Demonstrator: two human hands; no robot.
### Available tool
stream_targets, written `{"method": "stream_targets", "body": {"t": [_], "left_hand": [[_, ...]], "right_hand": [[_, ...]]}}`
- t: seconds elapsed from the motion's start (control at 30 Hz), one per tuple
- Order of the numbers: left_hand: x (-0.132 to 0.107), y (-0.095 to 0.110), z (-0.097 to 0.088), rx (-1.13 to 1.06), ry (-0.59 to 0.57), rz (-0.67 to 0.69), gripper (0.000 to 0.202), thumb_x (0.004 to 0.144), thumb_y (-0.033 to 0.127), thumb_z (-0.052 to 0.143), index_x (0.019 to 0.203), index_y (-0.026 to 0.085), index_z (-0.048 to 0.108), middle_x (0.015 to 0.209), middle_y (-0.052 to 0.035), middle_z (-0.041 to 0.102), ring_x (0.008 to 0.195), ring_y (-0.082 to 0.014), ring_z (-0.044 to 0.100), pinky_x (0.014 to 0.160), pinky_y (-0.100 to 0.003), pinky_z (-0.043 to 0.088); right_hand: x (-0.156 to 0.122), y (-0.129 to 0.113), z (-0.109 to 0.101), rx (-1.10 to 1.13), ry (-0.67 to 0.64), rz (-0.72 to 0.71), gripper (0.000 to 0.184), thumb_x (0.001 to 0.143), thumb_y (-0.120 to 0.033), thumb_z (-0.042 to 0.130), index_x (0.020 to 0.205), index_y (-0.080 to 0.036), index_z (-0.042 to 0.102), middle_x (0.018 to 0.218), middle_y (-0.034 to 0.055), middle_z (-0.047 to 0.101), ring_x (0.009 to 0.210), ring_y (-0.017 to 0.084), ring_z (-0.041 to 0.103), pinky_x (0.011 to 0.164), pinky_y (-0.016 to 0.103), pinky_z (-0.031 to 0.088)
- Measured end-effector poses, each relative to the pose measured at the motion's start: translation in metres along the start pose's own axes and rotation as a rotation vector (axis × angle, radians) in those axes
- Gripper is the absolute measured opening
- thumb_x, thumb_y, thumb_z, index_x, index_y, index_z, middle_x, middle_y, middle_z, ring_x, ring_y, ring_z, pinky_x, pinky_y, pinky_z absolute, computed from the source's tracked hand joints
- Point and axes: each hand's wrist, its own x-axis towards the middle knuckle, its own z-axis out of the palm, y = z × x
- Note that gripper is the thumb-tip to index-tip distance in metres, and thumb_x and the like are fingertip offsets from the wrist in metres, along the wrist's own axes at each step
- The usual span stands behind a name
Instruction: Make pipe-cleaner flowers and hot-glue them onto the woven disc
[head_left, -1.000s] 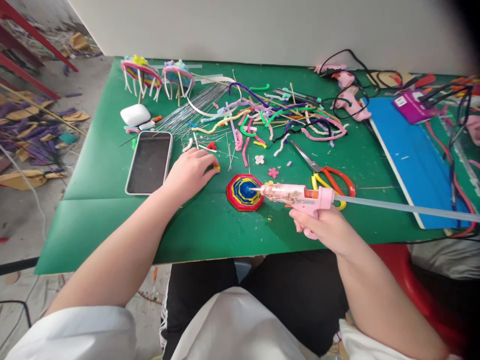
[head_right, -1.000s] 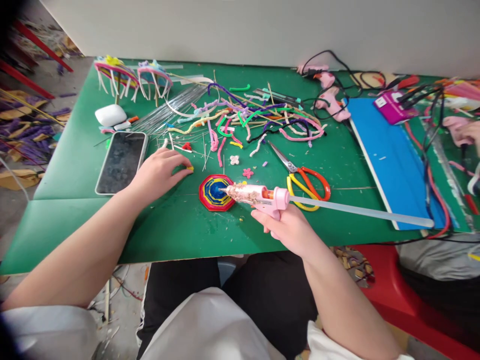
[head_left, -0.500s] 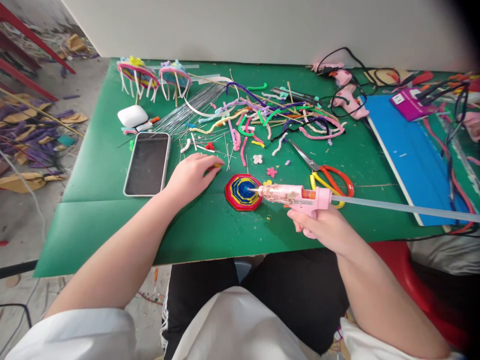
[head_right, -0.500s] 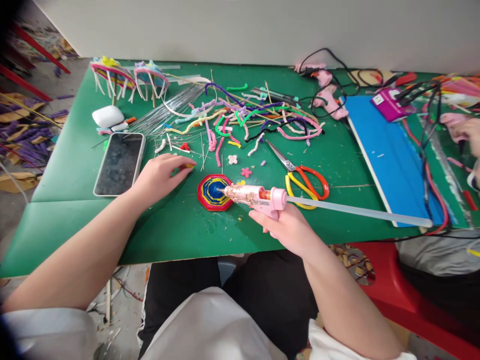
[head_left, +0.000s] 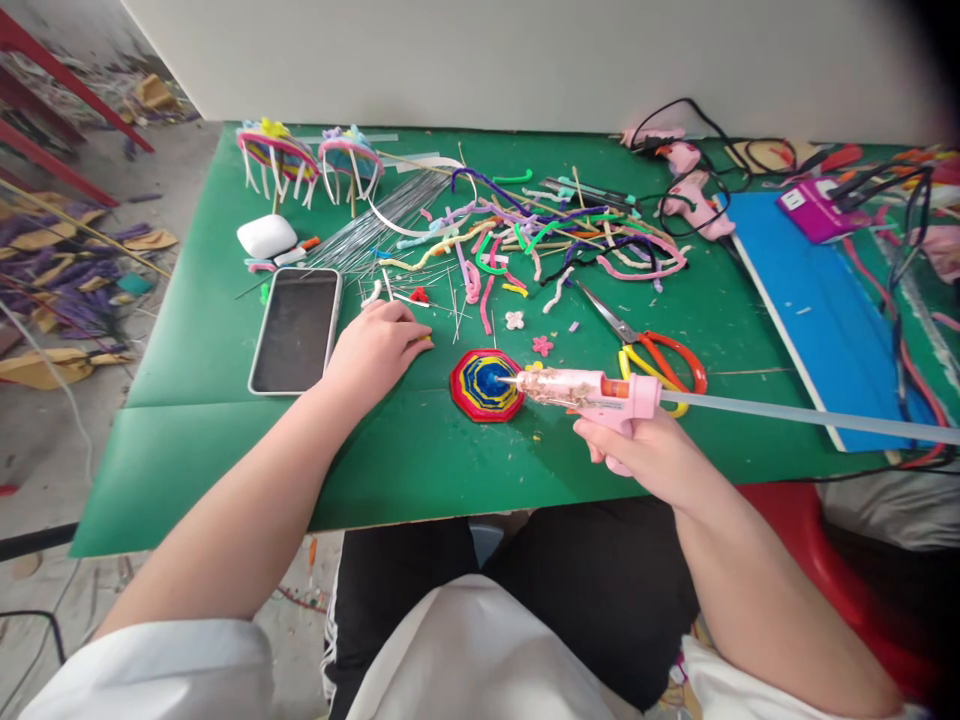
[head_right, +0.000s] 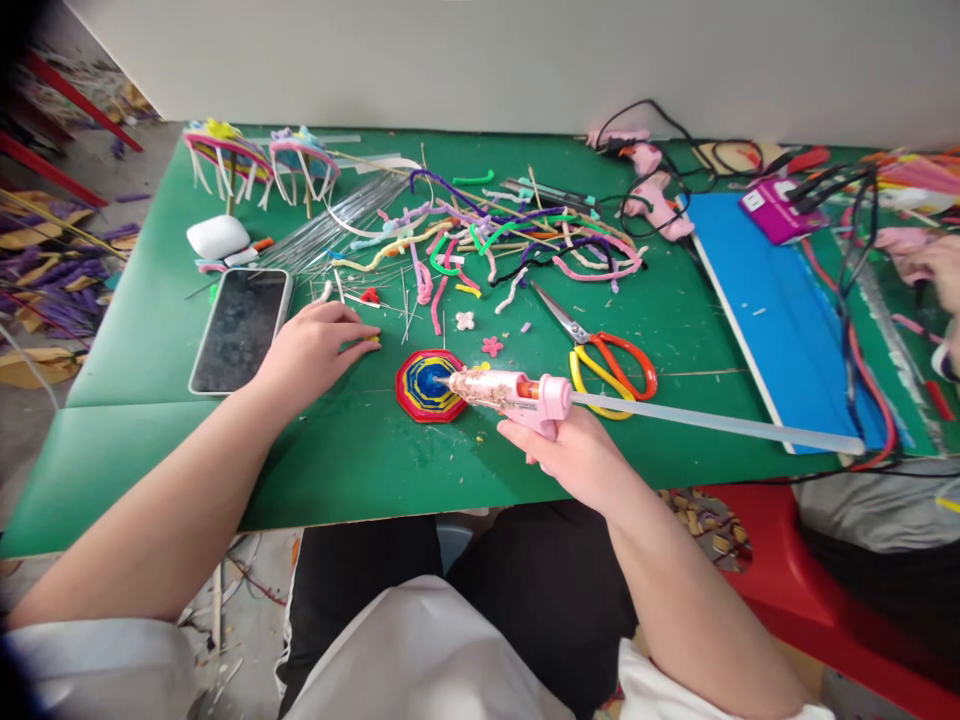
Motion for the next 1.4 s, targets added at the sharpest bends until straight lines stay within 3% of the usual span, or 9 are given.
{"method": "stream_targets", "body": {"t": [0.13,0.3,0.4,0.53,0.8,1.07,1.4], "left_hand": [[0.0,0.002,-0.002,0.043,-0.031,0.019,0.028,0.088,0.03,0.046,0.095,0.019,0.07,0.089,-0.0084,0.065,0.085,-0.0225,0.057,0.083,-0.039,0.046],[-0.001,0.006,-0.008,0.039,-0.055,-0.003,0.024,0.087,0.026,0.046,0.089,0.016,0.069,0.084,-0.0088,0.065,0.083,-0.0233,0.058,0.084,-0.041,0.046],[-0.002,0.013,-0.013,-0.107,-0.036,-0.044,0.019,0.084,0.027,0.053,0.089,0.016,0.068,0.085,-0.0074,0.066,0.082,-0.0211,0.059,0.079,-0.036,0.048],[-0.003,0.027,-0.018,-0.416,-0.007,-0.077,0.016,0.081,0.029,0.058,0.089,0.019,0.067,0.087,-0.0031,0.066,0.076,-0.014,0.059,0.067,-0.025,0.048],[-0.004,0.043,-0.017,-0.612,-0.036,-0.05,0.019,0.081,0.032,0.059,0.09,0.018,0.068,0.085,-0.0036,0.066,0.073,-0.0126,0.057,0.064,-0.025,0.047],[-0.003,0.045,-0.013,-0.612,-0.033,-0.046,0.017,0.081,0.031,0.06,0.089,0.018,0.067,0.083,-0.0018,0.065,0.071,-0.0108,0.056,0.062,-0.023,0.044],[-0.003,0.044,-0.012,-0.629,0.001,-0.052,0.016,0.081,0.031,0.06,0.089,0.018,0.067,0.084,-0.0019,0.065,0.07,-0.0105,0.055,0.062,-0.022,0.044]], "right_hand": [[0.0,0.0,-0.001,0.003,0.014,-0.02,0.037,0.074,-0.056,0.06,0.075,-0.019,0.059,0.054,-0.0009,0.057,0.049,0.014,0.056,0.041,0.023,0.044],[0.0,0.003,-0.002,-0.026,0.038,-0.035,0.041,0.074,-0.058,0.059,0.06,-0.019,0.053,0.054,-0.0001,0.057,0.05,0.013,0.056,0.045,0.023,0.046],[0.0,0.001,-0.001,0.011,0.026,-0.016,0.04,0.073,-0.057,0.06,0.061,-0.019,0.052,0.054,-0.0004,0.056,0.051,0.013,0.055,0.044,0.022,0.044],[0.0,-0.001,-0.002,0.086,-0.021,0.012,0.034,0.073,-0.053,0.063,0.077,-0.02,0.056,0.056,-0.0023,0.056,0.049,0.011,0.052,0.041,0.021,0.039],[-0.001,0.008,-0.001,0.271,-0.015,0.015,0.033,0.071,-0.049,0.067,0.083,-0.018,0.061,0.078,0.0045,0.067,0.061,0.014,0.059,0.047,0.022,0.046],[0.003,0.009,0.002,0.247,-0.031,-0.047,0.035,0.071,-0.048,0.067,0.088,-0.017,0.065,0.08,0.0048,0.068,0.063,0.015,0.06,0.054,0.025,0.051],[0.001,0.008,0.0,0.207,-0.005,-0.042,0.036,0.071,-0.049,0.067,0.092,-0.019,0.066,0.079,0.0033,0.069,0.063,0.015,0.062,0.052,0.024,0.048]]}}
